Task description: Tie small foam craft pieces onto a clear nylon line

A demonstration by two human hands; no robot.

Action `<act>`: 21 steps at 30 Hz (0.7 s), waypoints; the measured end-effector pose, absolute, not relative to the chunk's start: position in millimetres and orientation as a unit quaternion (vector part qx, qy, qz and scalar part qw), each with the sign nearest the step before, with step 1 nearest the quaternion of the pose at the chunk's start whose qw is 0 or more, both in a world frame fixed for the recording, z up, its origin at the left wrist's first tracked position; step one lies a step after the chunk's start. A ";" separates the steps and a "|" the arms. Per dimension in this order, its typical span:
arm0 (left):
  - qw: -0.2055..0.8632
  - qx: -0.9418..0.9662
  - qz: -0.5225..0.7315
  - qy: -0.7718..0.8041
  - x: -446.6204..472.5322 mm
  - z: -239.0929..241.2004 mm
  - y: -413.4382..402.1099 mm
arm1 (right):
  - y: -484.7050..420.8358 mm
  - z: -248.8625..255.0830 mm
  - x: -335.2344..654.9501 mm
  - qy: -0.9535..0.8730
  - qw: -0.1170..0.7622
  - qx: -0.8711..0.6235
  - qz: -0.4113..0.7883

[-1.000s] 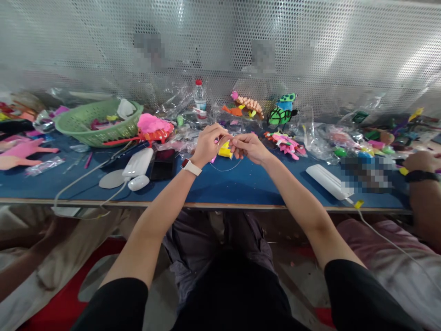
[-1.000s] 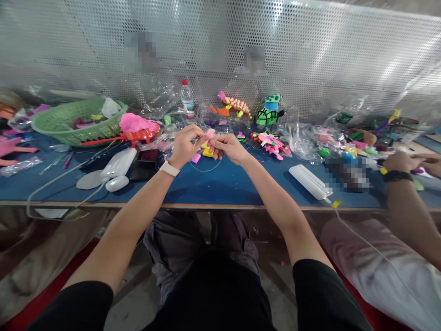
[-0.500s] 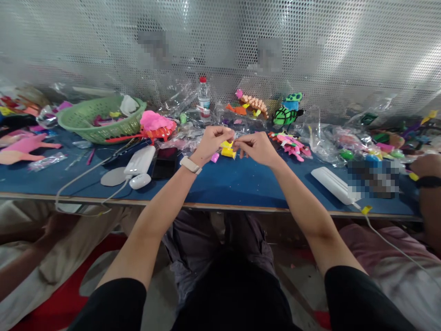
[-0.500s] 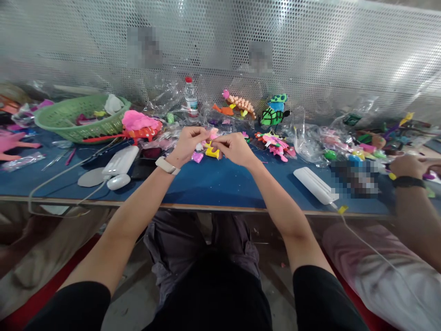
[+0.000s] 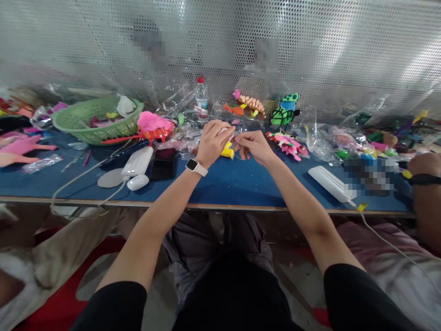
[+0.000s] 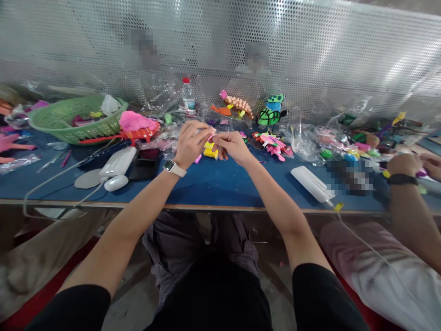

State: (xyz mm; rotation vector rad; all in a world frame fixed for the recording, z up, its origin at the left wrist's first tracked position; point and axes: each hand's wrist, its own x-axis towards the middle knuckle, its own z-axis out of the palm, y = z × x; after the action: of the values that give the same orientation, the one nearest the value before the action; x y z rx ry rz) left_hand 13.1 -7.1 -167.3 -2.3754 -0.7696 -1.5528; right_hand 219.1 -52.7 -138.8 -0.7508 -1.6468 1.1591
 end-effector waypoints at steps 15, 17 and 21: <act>-0.126 -0.808 -0.524 -0.238 9.4 -151.1 -21.2 | -51.3 -126.3 243.2 -0.791 0.415 -0.292 0.342; -0.178 -0.805 -0.511 -0.243 8.1 -149.1 -22.0 | -50.3 -126.0 246.2 -0.794 0.401 -0.290 0.354; -0.224 -0.799 -0.514 -0.217 6.5 -149.8 -12.7 | -47.0 -128.6 245.4 -0.777 0.400 -0.279 0.399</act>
State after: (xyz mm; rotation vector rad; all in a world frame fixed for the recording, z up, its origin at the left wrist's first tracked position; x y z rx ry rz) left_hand 6.5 -12.7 -149.8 -2.9467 -0.7981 -1.8941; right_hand 245.4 -47.0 -128.6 -0.7055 -1.9647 1.0089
